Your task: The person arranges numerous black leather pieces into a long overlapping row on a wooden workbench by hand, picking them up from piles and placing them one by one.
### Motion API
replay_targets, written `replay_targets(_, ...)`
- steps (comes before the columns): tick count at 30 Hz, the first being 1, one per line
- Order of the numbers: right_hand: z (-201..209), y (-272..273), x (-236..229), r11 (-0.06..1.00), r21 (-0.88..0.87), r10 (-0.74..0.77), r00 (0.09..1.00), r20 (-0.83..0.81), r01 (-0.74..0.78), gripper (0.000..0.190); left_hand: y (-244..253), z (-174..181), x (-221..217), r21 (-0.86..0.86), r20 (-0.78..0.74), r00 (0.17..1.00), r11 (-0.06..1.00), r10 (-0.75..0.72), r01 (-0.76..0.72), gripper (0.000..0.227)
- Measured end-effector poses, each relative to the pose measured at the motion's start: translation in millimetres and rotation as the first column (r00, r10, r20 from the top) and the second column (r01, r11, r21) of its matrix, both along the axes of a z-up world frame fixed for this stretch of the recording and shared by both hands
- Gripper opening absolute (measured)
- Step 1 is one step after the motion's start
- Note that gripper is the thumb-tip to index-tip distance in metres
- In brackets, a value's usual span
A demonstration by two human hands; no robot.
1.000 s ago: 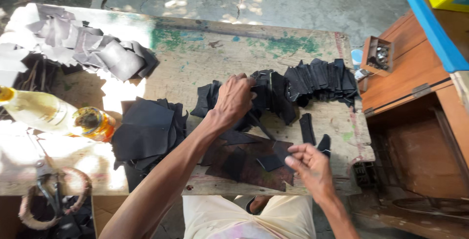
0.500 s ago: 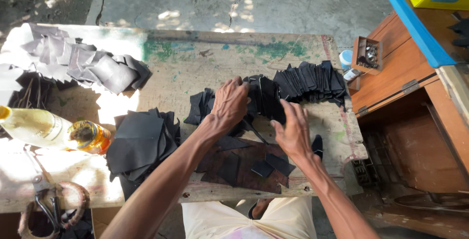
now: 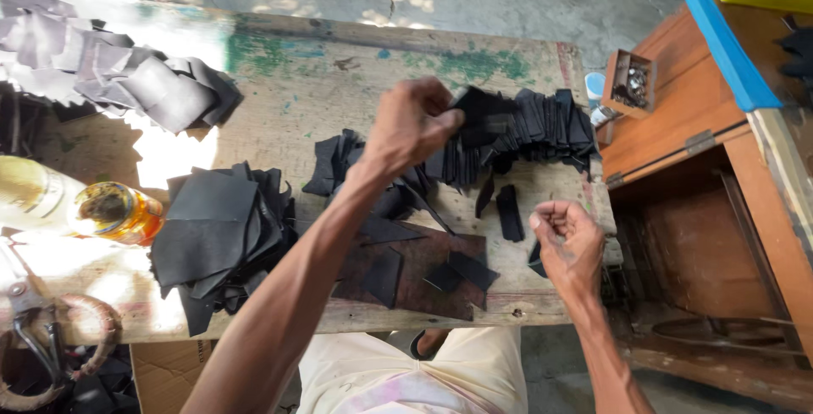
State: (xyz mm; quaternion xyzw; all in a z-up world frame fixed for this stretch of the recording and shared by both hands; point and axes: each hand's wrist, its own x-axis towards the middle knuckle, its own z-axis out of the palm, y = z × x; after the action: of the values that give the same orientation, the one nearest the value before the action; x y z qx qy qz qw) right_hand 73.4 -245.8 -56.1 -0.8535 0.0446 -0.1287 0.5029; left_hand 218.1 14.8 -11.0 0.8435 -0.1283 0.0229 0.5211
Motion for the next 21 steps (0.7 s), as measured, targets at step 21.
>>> replay_targets(21,24,63,-5,0.765,0.593,0.354,0.933,-0.059,-0.252,0.047,15,-8,-107,-0.831,-0.438,0.854,0.489,-0.282,-0.265,0.008)
